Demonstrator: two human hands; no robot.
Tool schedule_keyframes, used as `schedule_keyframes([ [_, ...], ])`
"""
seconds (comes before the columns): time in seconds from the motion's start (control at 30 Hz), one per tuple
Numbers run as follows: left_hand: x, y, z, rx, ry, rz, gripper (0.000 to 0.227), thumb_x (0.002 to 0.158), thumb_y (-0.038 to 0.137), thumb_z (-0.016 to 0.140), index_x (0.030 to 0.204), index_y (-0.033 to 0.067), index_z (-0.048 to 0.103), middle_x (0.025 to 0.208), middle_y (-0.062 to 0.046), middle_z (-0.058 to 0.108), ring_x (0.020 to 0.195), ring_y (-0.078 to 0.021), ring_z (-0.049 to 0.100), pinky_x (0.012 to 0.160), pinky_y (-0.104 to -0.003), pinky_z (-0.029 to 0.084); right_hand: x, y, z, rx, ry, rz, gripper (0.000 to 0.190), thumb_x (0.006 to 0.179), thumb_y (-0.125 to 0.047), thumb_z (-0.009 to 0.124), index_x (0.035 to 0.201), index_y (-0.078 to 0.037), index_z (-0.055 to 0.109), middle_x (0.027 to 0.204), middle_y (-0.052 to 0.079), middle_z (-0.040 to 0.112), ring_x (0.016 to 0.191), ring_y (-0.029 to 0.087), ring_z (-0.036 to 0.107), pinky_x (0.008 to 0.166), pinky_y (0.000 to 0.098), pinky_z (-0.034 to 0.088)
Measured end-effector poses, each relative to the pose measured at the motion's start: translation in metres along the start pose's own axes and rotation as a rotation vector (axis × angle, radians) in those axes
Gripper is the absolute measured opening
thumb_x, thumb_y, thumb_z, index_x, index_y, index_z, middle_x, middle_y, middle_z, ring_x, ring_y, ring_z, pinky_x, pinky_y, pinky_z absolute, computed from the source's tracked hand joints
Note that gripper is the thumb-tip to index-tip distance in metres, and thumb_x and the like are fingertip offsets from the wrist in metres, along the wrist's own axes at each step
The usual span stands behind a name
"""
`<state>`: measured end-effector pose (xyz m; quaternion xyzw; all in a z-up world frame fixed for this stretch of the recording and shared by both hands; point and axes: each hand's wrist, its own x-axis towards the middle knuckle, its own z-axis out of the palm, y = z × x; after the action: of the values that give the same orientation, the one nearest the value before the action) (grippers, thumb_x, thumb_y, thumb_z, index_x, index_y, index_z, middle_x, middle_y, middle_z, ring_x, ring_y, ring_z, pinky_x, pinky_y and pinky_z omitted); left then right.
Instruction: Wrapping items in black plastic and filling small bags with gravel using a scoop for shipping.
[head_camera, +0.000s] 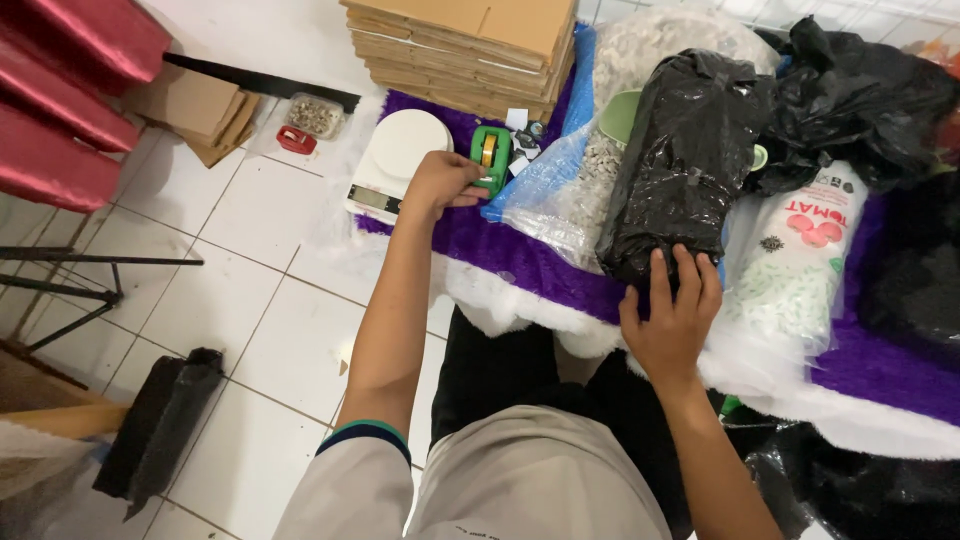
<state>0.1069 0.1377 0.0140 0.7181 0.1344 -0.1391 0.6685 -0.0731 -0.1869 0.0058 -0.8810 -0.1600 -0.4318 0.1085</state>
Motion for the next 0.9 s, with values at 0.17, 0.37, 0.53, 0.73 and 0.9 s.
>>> schedule_keyframes([
  [0.17, -0.010, 0.003, 0.007, -0.072, -0.008, 0.011, 0.038, 0.094, 0.008, 0.062, 0.124, -0.0162, 0.058, 0.120, -0.036, 0.062, 0.098, -0.0434, 0.073, 0.082, -0.047, 0.063, 0.001, -0.001, 0.000, 0.006, -0.002, -0.001, 0.052, 0.088, -0.012, 0.072, 0.137, 0.004, 0.066, 0.139, 0.026, 0.057, 0.135, 0.048, 0.044, 0.107, 0.0605, 0.040],
  [0.37, -0.020, 0.008, 0.008, -0.115, -0.015, 0.011, 0.041, 0.097, 0.009, 0.059, 0.128, -0.0172, 0.054, 0.124, -0.039, 0.059, 0.104, -0.0457, 0.071, 0.087, -0.049, 0.062, 0.000, 0.000, 0.001, 0.017, -0.007, 0.009, 0.054, 0.088, -0.010, 0.073, 0.139, 0.005, 0.065, 0.139, 0.027, 0.056, 0.134, 0.049, 0.043, 0.106, 0.0612, 0.040],
  [0.53, -0.021, 0.001, 0.008, -0.126, 0.009, 0.034, 0.039, 0.097, 0.010, 0.060, 0.125, -0.0163, 0.055, 0.122, -0.037, 0.061, 0.104, -0.0442, 0.072, 0.087, -0.049, 0.063, 0.000, -0.002, 0.001, 0.030, -0.004, 0.018, 0.052, 0.088, -0.009, 0.073, 0.138, 0.006, 0.065, 0.140, 0.027, 0.055, 0.135, 0.049, 0.042, 0.108, 0.0610, 0.040],
  [0.73, -0.019, -0.020, 0.014, -0.095, 0.116, 0.097, 0.027, 0.095, 0.011, 0.063, 0.114, -0.0087, 0.065, 0.103, -0.024, 0.069, 0.096, -0.0380, 0.075, 0.081, -0.045, 0.065, -0.002, -0.003, 0.001, 0.045, 0.006, 0.019, 0.053, 0.088, -0.009, 0.073, 0.139, 0.006, 0.065, 0.141, 0.028, 0.055, 0.136, 0.050, 0.042, 0.108, 0.0620, 0.039],
  [0.9, -0.017, -0.036, 0.030, -0.119, 0.215, 0.206, 0.018, 0.084, 0.006, 0.068, 0.100, -0.0028, 0.070, 0.083, -0.013, 0.071, 0.082, -0.0214, 0.077, 0.074, -0.031, 0.064, -0.001, -0.003, 0.000, 0.048, 0.009, 0.006, 0.052, 0.088, -0.009, 0.071, 0.138, 0.008, 0.064, 0.140, 0.030, 0.055, 0.134, 0.052, 0.043, 0.106, 0.0632, 0.040],
])
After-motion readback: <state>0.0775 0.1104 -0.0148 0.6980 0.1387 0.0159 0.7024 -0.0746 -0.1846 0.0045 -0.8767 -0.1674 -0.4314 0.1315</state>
